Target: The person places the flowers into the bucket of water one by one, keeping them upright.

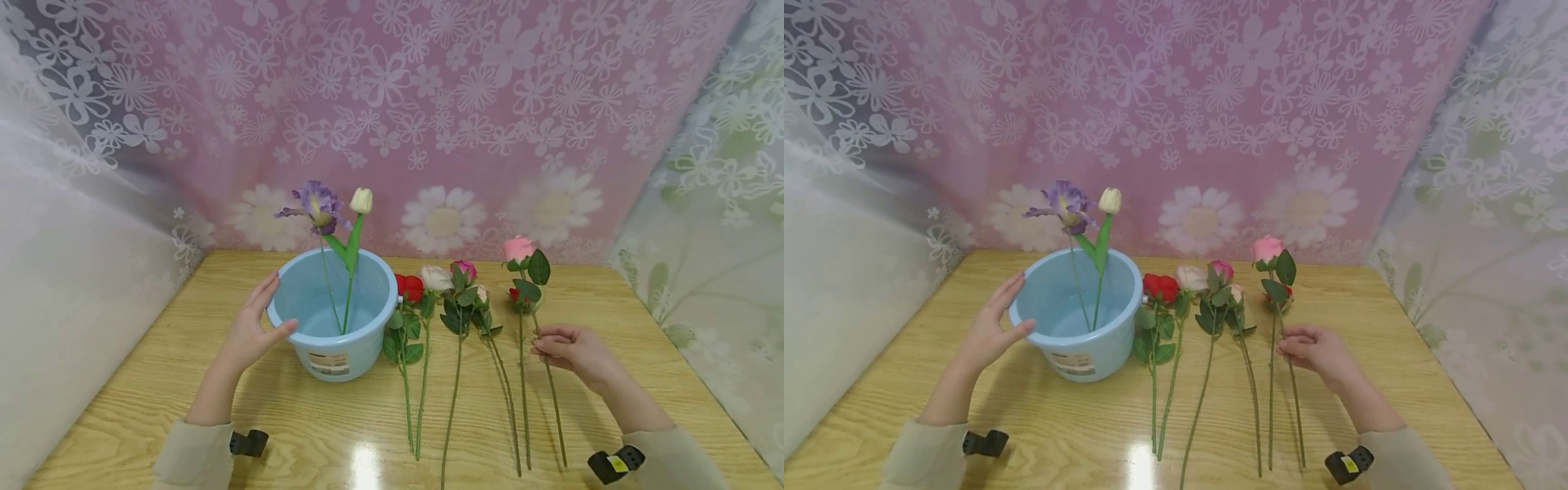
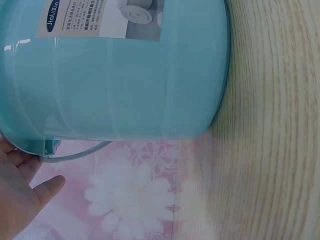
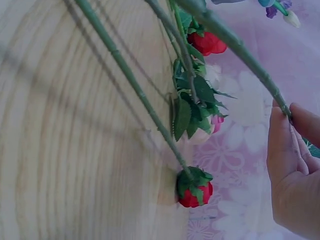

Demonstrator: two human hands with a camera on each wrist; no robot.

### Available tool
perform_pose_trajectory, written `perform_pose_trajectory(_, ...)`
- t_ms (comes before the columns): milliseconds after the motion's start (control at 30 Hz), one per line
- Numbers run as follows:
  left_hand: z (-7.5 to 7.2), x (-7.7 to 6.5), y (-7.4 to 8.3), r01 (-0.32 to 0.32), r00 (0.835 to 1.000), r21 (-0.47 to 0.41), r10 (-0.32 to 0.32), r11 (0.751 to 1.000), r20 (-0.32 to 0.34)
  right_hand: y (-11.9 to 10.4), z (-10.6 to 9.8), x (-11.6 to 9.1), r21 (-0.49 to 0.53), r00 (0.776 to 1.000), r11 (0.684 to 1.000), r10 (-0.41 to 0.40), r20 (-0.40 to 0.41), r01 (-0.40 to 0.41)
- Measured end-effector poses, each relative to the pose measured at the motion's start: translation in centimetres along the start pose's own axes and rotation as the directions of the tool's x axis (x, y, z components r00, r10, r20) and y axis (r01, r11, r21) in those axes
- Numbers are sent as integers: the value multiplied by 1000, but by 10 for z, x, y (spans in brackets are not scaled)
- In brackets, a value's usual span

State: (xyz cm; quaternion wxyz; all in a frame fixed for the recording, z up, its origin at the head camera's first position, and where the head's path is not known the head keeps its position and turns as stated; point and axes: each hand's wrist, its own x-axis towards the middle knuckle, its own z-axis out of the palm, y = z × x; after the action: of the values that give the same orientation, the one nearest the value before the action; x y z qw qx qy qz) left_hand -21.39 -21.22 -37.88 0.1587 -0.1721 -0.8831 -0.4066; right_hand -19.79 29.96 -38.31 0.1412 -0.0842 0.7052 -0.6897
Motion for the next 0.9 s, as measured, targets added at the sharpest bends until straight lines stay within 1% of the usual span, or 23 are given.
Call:
perform_pose_trajectory(133,0,0,0,-2,1000,2,2,1000,-2,-4,1,1,35,999,998,-47,17,46)
perform_pose_trajectory(200,0,0,-1,0,1000,3,0,1000,-3,-7,2,1,45,998,998,-54,14,53)
perform_pose_trajectory(467,0,0,-1,-9,1000,4,9,1000,-10,-21,15,7,72,999,997,-37,-10,38)
perform_pose_trajectory(633,0,-1,1,-12,1000,7,12,1000,-8,-31,26,14,56,999,998,-33,-17,34)
perform_pose_trajectory(767,1,-1,1,-15,1000,6,15,1000,-9,-38,35,21,80,1000,997,-18,-12,19)
perform_pose_trajectory(900,0,0,1,-16,1000,-10,16,1000,-11,-43,43,28,91,1000,995,-28,2,28)
